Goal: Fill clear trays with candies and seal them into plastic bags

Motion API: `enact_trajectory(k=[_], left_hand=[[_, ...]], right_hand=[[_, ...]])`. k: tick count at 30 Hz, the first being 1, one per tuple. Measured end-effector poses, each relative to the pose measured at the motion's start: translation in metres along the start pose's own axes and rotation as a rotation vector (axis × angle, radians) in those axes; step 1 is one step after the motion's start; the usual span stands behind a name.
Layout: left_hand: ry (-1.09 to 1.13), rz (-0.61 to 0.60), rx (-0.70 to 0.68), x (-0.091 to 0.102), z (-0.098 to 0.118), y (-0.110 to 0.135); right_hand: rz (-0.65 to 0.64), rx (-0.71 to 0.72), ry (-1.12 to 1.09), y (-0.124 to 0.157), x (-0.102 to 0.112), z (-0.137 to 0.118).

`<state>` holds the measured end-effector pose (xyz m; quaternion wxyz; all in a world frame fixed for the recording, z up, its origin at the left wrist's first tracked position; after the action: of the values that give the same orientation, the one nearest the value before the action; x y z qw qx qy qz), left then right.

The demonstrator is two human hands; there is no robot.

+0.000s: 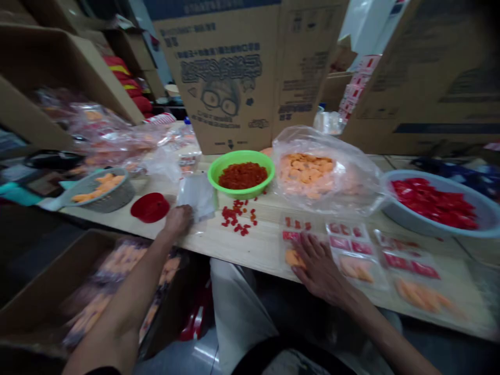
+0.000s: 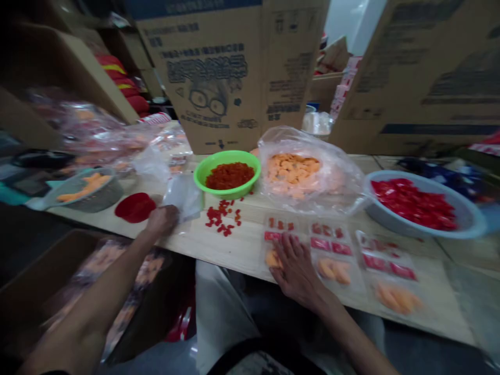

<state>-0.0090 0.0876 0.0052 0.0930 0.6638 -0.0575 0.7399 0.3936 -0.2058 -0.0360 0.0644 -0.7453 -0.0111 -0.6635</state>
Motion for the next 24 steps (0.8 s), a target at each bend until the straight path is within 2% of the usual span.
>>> enact_trajectory(k=[5, 10, 13, 15, 17, 20, 22, 24], left_hand=[[0.351, 0.099, 0.126, -0.010, 0.002, 0.016], [0.662, 0.279, 0.216, -0.013, 0.013, 0.040], [0.740, 0.545, 0.244, -0.007, 0.021, 0.054], [0.698, 0.754, 0.183, 0.000, 0.028, 0.062], [0.613, 0.885, 0.092, 0.007, 0.041, 0.071], [0.556, 0.854, -0.108, 0.012, 0.081, 0.089], [0.564, 0.718, -0.353, 0.009, 0.124, 0.107], [0.564, 0.516, -0.612, -0.001, 0.172, 0.126]], right_hand=[[0.106, 0.046, -0.006, 0.004, -0.023, 0.014], [0.024, 0.025, -0.073, 0.004, -0.022, 0.019], [0.025, -0.144, -0.155, -0.001, -0.014, 0.019], [0.047, -0.299, -0.189, -0.007, -0.006, 0.019], [0.017, -0.415, -0.196, -0.016, 0.001, 0.017], [-0.052, -0.497, -0.209, -0.031, 0.009, 0.013], [-0.056, -0.528, -0.226, -0.040, 0.012, 0.010], [-0.039, -0.563, -0.244, -0.047, 0.013, 0.010]])
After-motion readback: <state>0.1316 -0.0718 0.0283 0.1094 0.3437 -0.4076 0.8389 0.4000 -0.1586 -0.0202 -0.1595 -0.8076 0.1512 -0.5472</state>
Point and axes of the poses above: each hand's wrist, its own y-axis away from the middle knuckle, its own x-axis out of the back of the hand, z = x × y, the point moved 1 cm from there along -y, towards the middle knuckle
